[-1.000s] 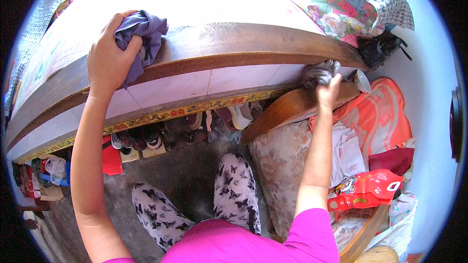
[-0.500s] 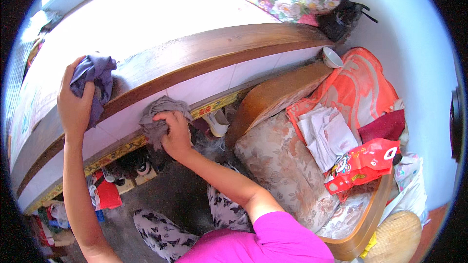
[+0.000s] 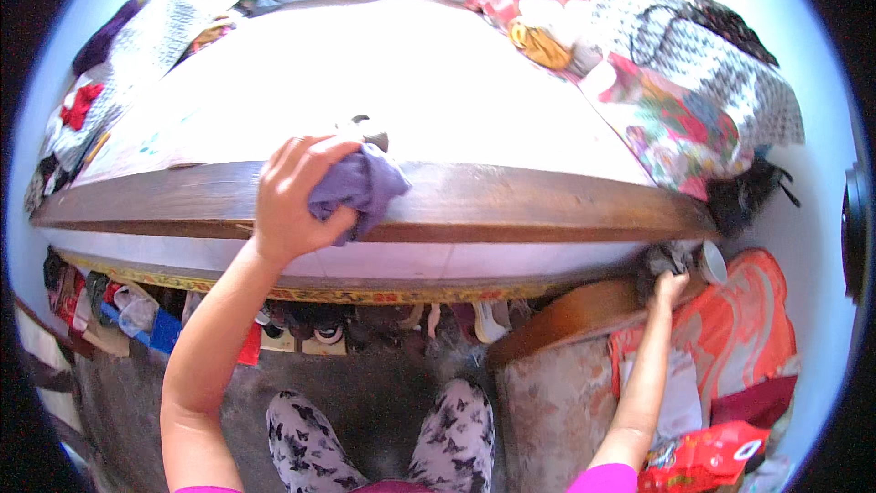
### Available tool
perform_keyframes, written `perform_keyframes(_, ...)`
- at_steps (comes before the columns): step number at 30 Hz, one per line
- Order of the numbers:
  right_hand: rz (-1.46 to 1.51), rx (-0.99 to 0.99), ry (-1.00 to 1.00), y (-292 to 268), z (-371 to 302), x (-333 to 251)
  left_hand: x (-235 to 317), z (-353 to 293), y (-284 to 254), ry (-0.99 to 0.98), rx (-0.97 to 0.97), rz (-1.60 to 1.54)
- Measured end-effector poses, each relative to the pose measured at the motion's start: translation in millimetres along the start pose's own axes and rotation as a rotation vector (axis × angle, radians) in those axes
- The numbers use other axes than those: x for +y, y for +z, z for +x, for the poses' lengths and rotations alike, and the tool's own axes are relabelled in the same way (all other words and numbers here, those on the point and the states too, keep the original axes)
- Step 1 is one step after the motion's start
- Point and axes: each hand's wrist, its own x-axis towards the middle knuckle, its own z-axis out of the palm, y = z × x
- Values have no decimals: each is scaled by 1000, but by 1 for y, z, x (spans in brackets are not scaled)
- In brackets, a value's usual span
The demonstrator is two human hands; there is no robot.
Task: The person wipes a wooden sofa armrest and a nearby wooden ledge using a gray cloth. They move a round woven tray aside to reach the sofa, then continue wiping the ledge and sofa surfaces repeatedly.
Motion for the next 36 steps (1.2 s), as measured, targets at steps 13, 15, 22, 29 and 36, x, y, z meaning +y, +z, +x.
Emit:
perform_keyframes(13,250,239,428,160,-113,-78,0,-5,-16,-51,-86,76)
perform_keyframes(15,361,185,336,165,-155,-130,2,1,-11,-36,-59,48)
perform_keyframes(22,106,150,-86,239,-369,-188,-5,-4,2,65,-41,107)
perform_keyframes(29,246,-432,-171,206,-399,-203,-12,-7,-2,38,-58,7)
perform_keyframes(36,512,111,90,158,-223,-180,-13,-8,-3,25,-50,40)
